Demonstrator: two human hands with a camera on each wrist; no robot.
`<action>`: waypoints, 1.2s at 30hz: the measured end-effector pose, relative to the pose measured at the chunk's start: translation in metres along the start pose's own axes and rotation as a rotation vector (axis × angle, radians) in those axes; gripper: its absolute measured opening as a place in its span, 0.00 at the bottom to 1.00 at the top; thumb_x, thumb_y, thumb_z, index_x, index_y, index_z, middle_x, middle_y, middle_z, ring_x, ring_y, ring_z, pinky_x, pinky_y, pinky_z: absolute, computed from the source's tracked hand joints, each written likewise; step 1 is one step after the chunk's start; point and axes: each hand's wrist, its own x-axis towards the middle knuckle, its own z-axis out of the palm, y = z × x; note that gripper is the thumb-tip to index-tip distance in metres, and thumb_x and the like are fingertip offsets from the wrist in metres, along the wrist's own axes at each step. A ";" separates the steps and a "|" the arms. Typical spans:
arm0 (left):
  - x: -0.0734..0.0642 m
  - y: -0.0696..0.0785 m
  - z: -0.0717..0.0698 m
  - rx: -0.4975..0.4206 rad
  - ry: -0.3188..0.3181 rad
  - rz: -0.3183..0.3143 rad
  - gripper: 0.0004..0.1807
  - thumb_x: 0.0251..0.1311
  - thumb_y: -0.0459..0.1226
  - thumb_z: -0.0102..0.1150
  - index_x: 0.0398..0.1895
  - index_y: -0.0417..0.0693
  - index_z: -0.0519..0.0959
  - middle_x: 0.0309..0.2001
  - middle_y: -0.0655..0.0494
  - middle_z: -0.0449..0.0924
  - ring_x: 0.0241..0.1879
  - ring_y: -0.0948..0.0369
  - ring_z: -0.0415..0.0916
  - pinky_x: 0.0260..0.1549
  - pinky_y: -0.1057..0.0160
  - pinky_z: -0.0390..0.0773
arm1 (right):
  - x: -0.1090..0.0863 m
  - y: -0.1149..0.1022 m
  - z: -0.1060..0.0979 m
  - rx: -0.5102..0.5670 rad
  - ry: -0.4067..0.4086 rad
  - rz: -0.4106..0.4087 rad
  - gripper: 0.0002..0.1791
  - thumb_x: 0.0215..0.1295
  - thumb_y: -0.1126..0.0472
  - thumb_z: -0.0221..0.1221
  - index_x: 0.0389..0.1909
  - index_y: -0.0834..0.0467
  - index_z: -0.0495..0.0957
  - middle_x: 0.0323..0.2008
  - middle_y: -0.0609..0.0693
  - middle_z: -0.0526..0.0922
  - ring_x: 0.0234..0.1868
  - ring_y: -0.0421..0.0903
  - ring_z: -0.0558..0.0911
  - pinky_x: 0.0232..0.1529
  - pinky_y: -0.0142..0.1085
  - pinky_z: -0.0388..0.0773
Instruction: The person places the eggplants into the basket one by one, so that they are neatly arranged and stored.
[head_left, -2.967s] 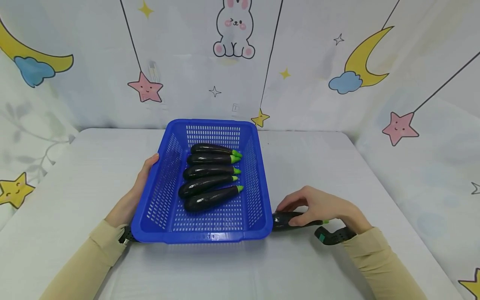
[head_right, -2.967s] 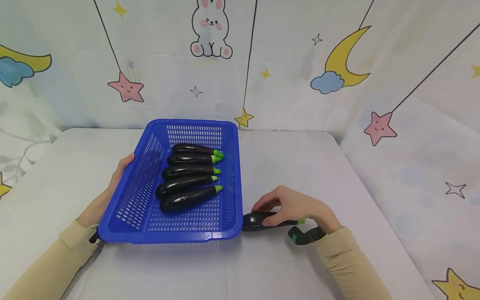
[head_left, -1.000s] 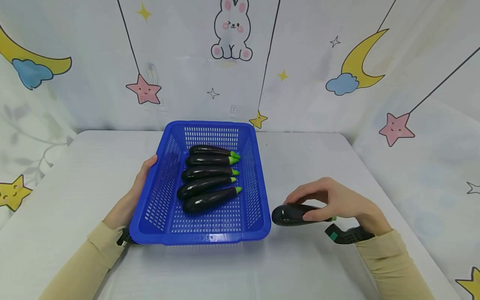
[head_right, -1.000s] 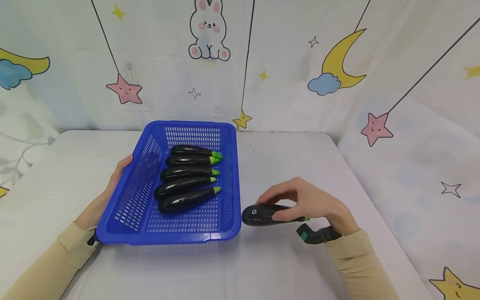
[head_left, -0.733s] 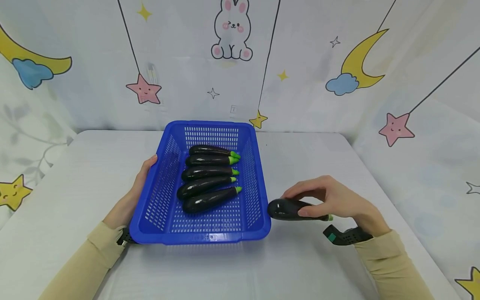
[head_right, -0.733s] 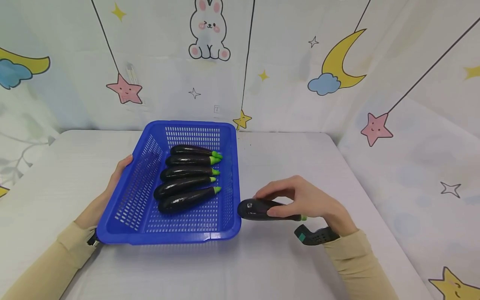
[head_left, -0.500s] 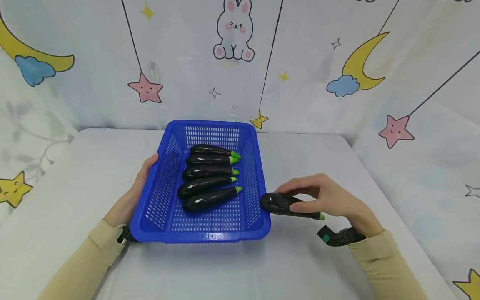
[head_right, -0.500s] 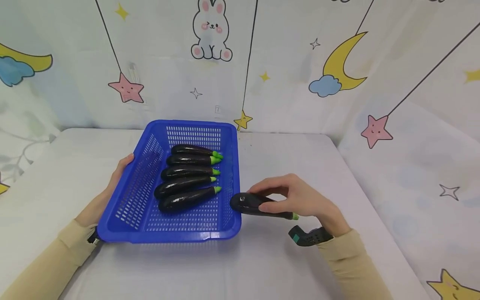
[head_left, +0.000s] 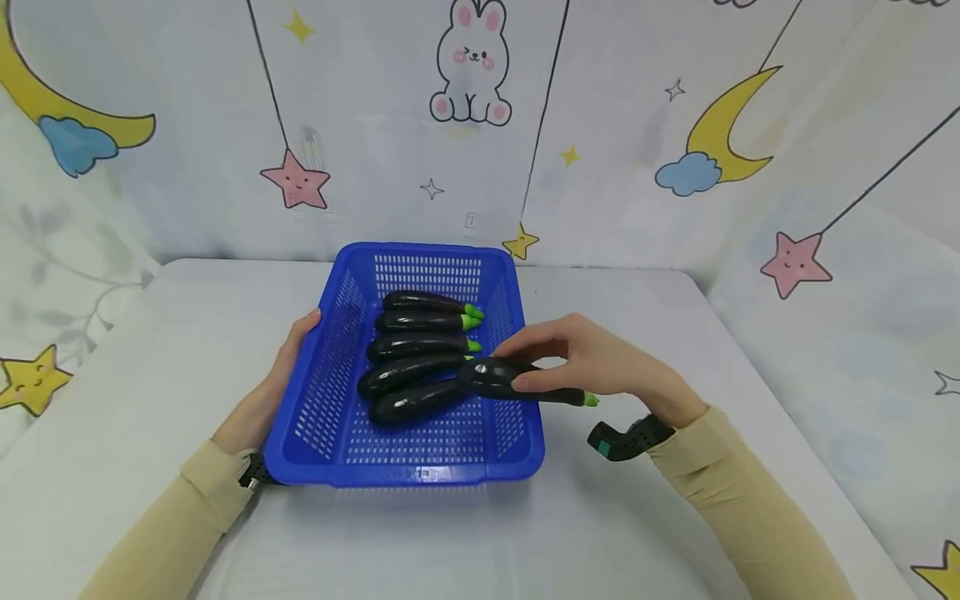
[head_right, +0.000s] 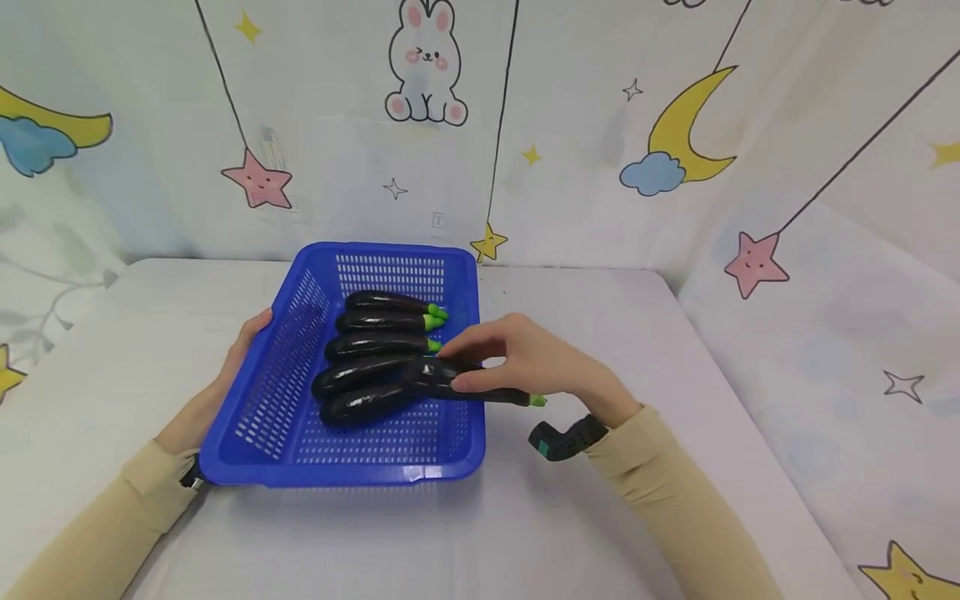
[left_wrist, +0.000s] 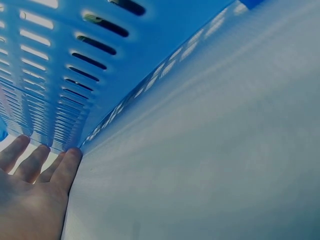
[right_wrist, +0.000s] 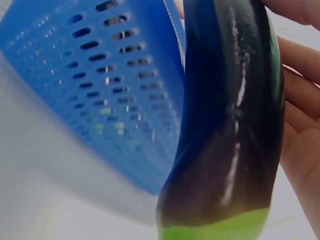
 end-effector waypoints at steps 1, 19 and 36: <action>0.000 0.000 0.000 -0.005 -0.006 -0.004 0.46 0.67 0.70 0.21 0.81 0.58 0.33 0.66 0.47 0.56 0.59 0.53 0.65 0.53 0.52 0.73 | 0.006 -0.002 0.000 -0.006 -0.014 -0.003 0.19 0.66 0.59 0.66 0.58 0.51 0.81 0.50 0.44 0.85 0.51 0.42 0.83 0.56 0.38 0.78; 0.001 0.000 0.000 0.009 -0.010 0.030 0.46 0.67 0.69 0.22 0.81 0.58 0.32 0.67 0.43 0.52 0.59 0.51 0.64 0.52 0.51 0.73 | 0.067 -0.032 0.012 -0.026 -0.139 -0.071 0.20 0.65 0.57 0.67 0.56 0.57 0.81 0.51 0.47 0.84 0.52 0.41 0.84 0.56 0.33 0.77; 0.003 -0.002 -0.004 0.027 0.011 0.060 0.47 0.68 0.68 0.23 0.81 0.54 0.32 0.65 0.44 0.54 0.57 0.53 0.64 0.52 0.51 0.70 | 0.114 -0.032 0.038 -0.092 -0.235 -0.020 0.20 0.65 0.57 0.68 0.56 0.58 0.81 0.51 0.49 0.85 0.51 0.39 0.84 0.53 0.29 0.78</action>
